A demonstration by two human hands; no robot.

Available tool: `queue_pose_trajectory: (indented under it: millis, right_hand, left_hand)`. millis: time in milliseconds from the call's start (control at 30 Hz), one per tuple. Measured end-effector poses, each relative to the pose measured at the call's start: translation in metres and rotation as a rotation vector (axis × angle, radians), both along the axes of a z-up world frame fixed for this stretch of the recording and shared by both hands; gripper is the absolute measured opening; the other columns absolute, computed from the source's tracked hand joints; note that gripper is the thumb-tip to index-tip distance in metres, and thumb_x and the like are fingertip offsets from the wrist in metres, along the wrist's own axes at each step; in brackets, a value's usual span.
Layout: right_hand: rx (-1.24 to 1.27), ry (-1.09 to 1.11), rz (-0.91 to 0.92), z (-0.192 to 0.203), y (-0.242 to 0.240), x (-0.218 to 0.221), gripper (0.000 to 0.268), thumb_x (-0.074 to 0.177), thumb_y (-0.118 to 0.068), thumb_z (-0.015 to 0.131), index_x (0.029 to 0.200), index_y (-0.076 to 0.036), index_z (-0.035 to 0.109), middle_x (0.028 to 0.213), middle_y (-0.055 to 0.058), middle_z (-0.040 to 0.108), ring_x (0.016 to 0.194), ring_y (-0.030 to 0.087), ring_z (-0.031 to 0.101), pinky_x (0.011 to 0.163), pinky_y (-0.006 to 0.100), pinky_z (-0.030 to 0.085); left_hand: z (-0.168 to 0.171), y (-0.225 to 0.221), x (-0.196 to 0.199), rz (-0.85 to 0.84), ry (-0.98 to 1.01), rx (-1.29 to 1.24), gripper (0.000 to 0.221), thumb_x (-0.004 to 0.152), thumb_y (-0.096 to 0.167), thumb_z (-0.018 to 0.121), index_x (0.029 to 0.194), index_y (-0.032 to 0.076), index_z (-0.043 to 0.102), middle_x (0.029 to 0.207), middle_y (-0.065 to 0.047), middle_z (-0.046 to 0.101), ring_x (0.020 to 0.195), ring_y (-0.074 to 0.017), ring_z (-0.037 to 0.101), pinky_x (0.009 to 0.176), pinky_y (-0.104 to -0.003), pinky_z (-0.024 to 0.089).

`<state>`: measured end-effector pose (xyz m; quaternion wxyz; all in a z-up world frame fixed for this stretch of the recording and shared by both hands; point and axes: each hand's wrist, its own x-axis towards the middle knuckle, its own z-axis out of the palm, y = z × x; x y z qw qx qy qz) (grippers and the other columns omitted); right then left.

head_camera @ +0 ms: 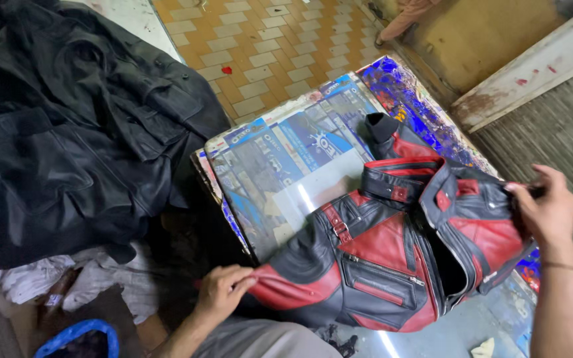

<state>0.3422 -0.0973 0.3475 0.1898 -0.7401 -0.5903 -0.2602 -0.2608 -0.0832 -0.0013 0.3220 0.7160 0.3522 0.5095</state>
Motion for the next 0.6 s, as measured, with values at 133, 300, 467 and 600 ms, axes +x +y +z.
queue_pose_trajectory:
  millis: [133,300,467,600]
  right_hand:
    - [0.278,0.615,0.329,0.006,-0.054,-0.041,0.047,0.105,-0.018,0.079,0.139,-0.007,0.050,0.095,0.008,0.066,0.077,0.016,0.062,0.075,0.033,0.051]
    - [0.500,0.911,0.303,-0.049,-0.119,-0.077,0.050,0.105,-0.017,0.077,0.143,-0.007,0.046,0.100,0.009,0.064,0.081,0.017,0.062,0.077,0.035,0.052]
    - [0.590,0.957,0.183,-0.093,-0.149,-0.097,0.054,0.106,-0.015,0.075,0.147,-0.008,0.042,0.105,0.011,0.062,0.086,0.018,0.061,0.079,0.036,0.054]
    - [0.641,0.952,0.092,-0.134,-0.164,-0.107,0.056,0.106,-0.013,0.073,0.150,-0.008,0.038,0.110,0.012,0.060,0.089,0.019,0.061,0.081,0.038,0.055]
  left_hand:
    - [0.067,0.053,-0.042,0.146,0.069,0.240,0.016,0.081,0.021,0.079,0.095,0.012,0.078,0.069,-0.004,0.064,0.058,-0.0258,0.058,0.057,-0.041,0.041]
    - [0.165,0.123,-0.120,0.306,-0.084,0.337,0.014,0.091,0.007,0.077,0.105,0.006,0.076,0.079,-0.007,0.067,0.065,-0.0218,0.061,0.063,-0.035,0.045]
    - [0.246,0.161,-0.169,0.353,-0.119,0.510,0.005,0.108,0.002,0.075,0.112,0.000,0.073,0.095,-0.011,0.071,0.081,-0.0198,0.069,0.072,-0.028,0.051]
    - [0.287,0.188,-0.169,0.403,-0.112,0.654,0.005,0.107,-0.003,0.074,0.111,-0.003,0.072,0.094,-0.014,0.070,0.082,-0.0239,0.069,0.075,-0.031,0.052]
